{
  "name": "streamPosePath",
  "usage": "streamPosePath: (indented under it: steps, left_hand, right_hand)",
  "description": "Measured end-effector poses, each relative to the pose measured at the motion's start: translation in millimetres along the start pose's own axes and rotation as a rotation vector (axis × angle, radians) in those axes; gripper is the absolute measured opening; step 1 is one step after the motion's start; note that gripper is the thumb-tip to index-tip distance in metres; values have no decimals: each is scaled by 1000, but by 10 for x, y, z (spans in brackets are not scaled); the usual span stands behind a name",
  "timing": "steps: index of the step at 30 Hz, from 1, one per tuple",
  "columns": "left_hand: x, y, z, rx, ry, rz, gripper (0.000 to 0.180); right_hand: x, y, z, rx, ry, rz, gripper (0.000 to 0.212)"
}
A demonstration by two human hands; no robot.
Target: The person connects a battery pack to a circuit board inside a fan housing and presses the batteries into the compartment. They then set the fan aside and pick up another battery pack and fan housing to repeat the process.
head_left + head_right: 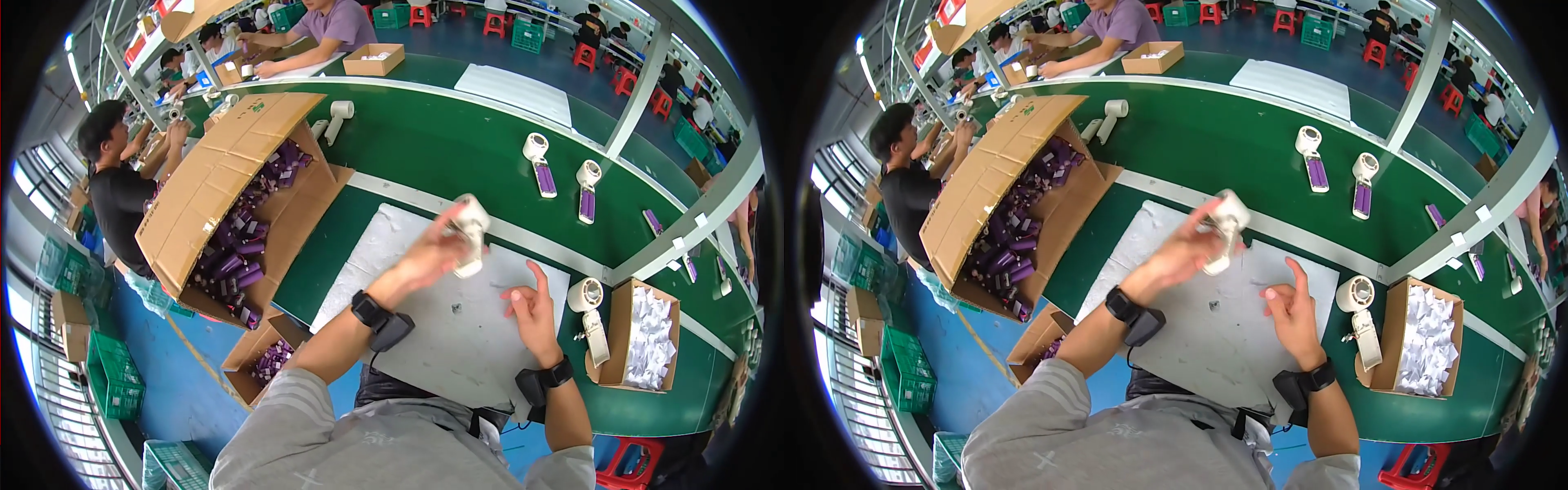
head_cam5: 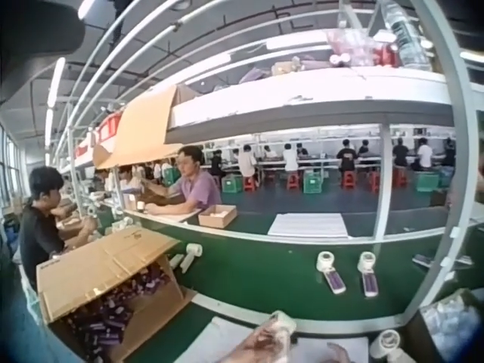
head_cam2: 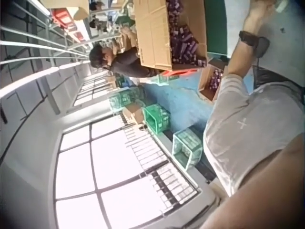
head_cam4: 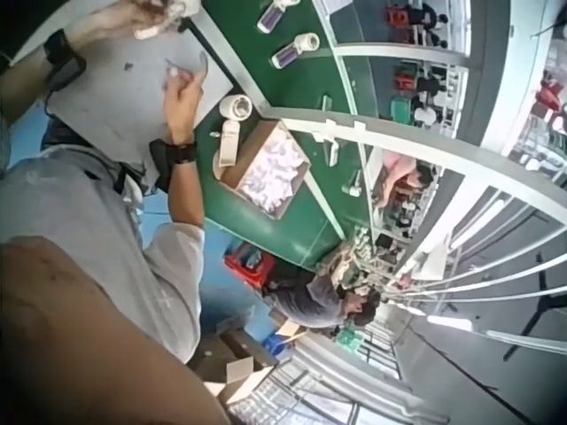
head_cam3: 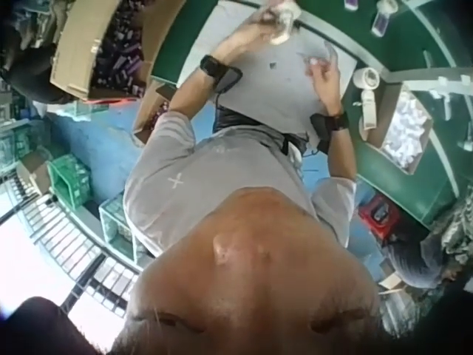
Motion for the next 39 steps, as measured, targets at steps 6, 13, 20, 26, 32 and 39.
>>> streamPosePath:
  steps: [6,13,20,26,32,39]
  left_hand:
    - [-159,-397,-624,482,11,-188,67]
    - [-279,-480,-295,564,25,-361,60]
    - [-65,1569,1954,577,-848,771,35]
    - [-284,3066,2596,669,-523,1455,16]
    - [-327,3598,2800,939,-523,1482,19]
    - [-745,2193,2567,991,-1216,1282,22]
  right_hand:
    - [5,-24,106,147,-121,-88,79]
    - [-43,-143,21,21,-47,-131,76]
    - [-12,-110,70,-67,-74,-135,75]
    - [6,-120,79,-42,-55,-124,73]
    - [-3,-104,6,-42,-40,-119,72]
    - [-37,4,95,-57,-86,-62,73]
Point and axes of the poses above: each hand's wrist, its own x-axis towards the middle knuckle, its own y-axis out of the back of the hand, z = x × y, the point moved 9 cm from there along x, towards the middle knuckle, and after that the axes turned 13 degrees about z, right-handed, at the moved point
